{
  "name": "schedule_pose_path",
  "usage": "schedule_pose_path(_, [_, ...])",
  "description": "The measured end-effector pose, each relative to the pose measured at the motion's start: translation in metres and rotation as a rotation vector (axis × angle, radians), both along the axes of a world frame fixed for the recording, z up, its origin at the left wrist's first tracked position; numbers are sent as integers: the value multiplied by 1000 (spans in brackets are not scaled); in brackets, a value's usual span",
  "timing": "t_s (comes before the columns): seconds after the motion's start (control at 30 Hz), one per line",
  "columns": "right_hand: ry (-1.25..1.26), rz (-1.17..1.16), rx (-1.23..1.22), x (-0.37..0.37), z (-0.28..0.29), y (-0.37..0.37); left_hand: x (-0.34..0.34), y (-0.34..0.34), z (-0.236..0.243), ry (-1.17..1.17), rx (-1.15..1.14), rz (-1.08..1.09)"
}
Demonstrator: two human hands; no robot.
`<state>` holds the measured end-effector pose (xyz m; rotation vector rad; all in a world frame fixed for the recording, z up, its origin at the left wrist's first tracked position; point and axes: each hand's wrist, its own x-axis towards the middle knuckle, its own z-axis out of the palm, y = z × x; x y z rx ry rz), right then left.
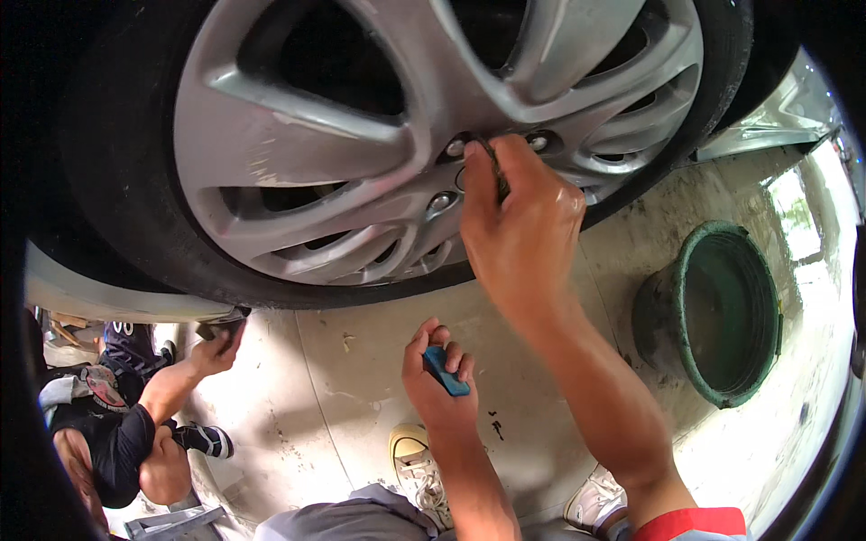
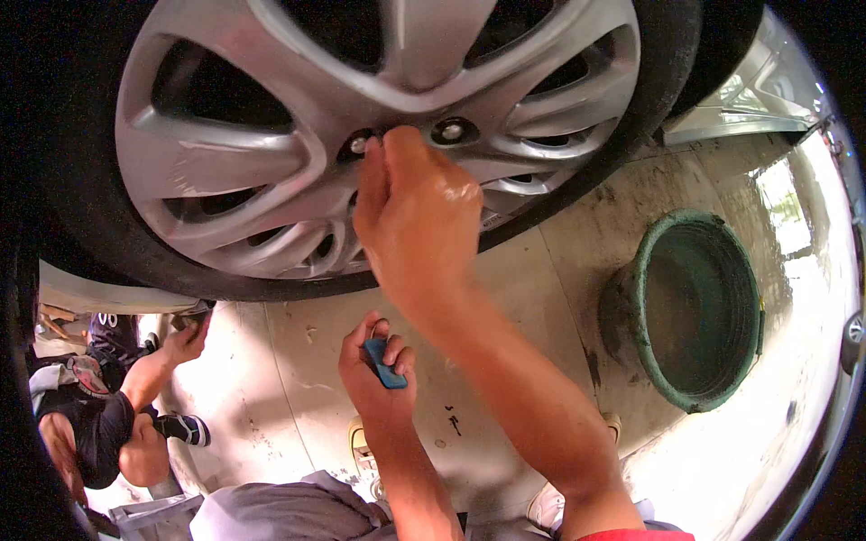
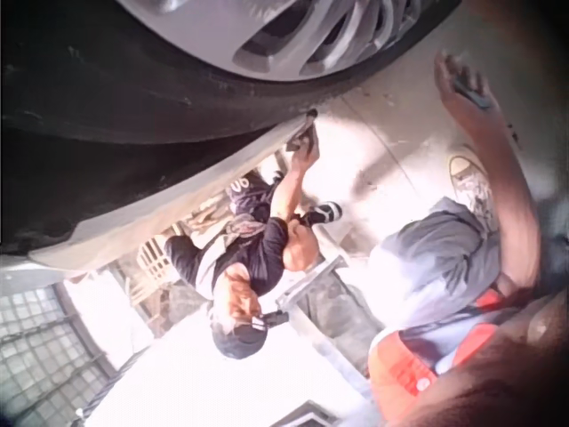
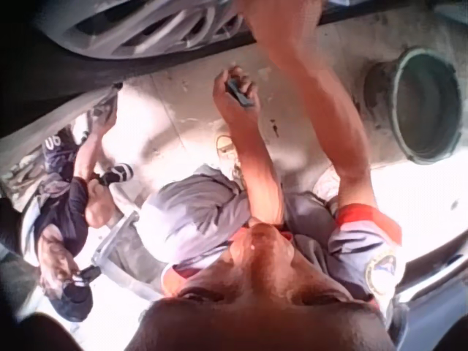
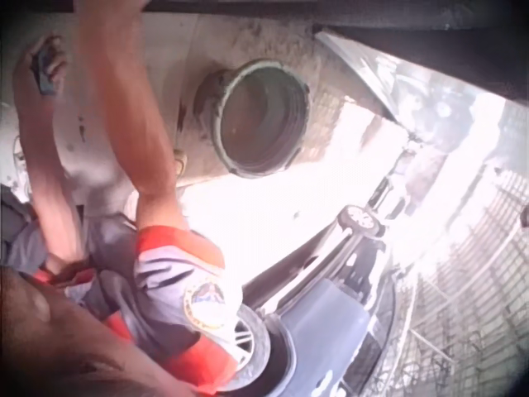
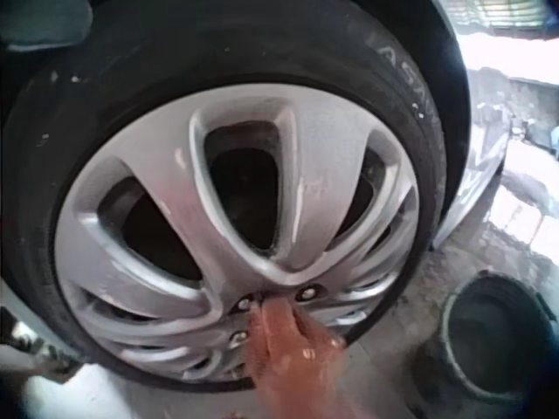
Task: The person applies a substance to a wheel lug nut by hand, dips their hand into a bucket, and then uses a piece of sandpaper on the wheel.
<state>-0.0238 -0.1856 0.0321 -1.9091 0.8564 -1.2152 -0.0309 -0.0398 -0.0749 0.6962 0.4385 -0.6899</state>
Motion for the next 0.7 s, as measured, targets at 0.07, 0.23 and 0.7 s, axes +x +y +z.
schedule_pose_path(0.07, [58, -98, -239, -4, -8, -5, -3, 0, 2, -2, -26, -15])
schedule_pose_path(0.23, [29, 116, 192, -14, 1, 0, 2, 4, -11, 1, -22, -32])
schedule_pose_path(0.7, [-1179, 1037, 1937, -8, 8, -16, 8, 6, -7, 32, -18, 23])
